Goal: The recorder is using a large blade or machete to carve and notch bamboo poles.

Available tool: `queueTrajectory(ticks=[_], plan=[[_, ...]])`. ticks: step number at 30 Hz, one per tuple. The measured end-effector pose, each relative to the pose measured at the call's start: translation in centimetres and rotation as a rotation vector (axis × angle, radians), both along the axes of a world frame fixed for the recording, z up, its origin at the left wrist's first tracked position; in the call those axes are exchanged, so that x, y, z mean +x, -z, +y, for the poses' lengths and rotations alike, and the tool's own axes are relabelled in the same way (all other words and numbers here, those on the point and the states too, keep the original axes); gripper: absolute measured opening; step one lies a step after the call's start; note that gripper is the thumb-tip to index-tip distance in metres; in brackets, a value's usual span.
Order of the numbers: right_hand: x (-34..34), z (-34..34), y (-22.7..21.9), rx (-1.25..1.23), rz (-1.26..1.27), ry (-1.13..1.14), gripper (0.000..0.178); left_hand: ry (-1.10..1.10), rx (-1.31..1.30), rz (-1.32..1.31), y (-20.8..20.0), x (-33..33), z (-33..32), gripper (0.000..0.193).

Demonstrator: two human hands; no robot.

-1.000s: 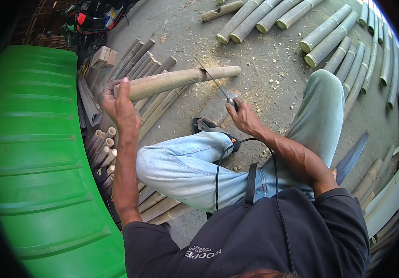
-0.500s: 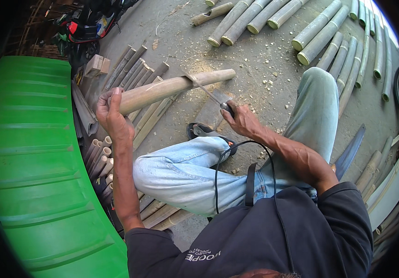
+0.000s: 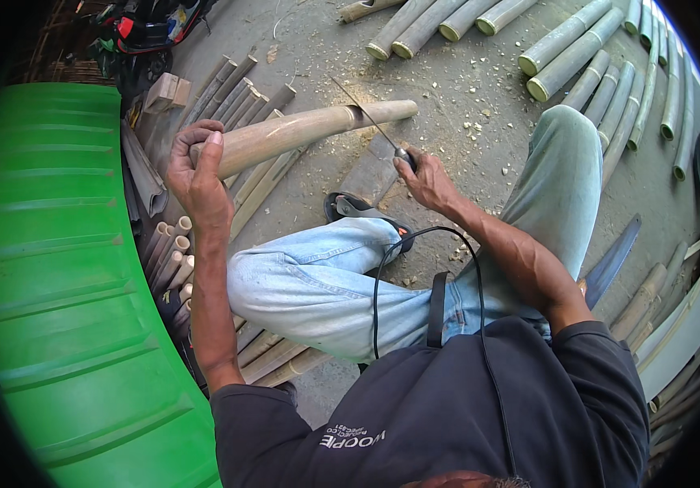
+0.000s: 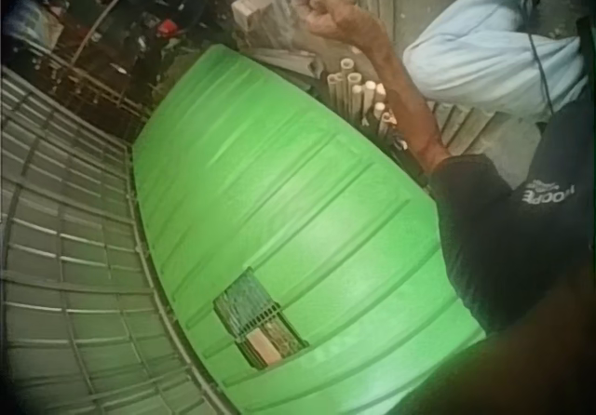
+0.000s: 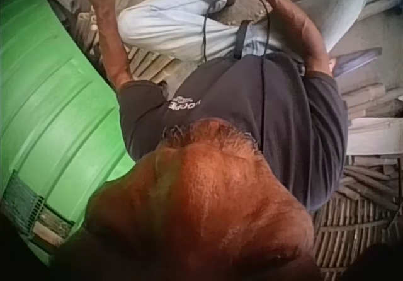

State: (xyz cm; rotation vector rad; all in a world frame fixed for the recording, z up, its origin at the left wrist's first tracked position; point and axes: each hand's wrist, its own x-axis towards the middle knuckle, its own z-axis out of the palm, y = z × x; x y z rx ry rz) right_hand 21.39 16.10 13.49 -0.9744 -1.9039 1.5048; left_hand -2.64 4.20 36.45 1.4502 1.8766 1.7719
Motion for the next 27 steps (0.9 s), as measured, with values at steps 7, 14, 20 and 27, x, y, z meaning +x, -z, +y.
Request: queueTrajectory(ticks=[7, 14, 20, 27], plan=[[0.8, -1.5, -3.7, 0.182, 0.091, -0.177, 0.028, 0.036, -0.030, 0.140, -0.9, 1.0, -0.4, 0.010], [0.4, -0.4, -1.5, 0.079, 0.016, -0.088, 0.033, 0.127, -0.067, 0.297, -0.9, 0.9, -0.7, 0.013], [1.0, 2.0, -0.2, 0.060, -0.037, -0.026, 0.039, 0.210, -0.079, 0.369, -1.1, 2.6, 0.1, 0.013], [1.5, 1.4, -1.5, 0.063, 0.047, -0.132, 0.037, 0.278, -0.109, 0.450, -1.6, 3.7, -0.5, 0.019]])
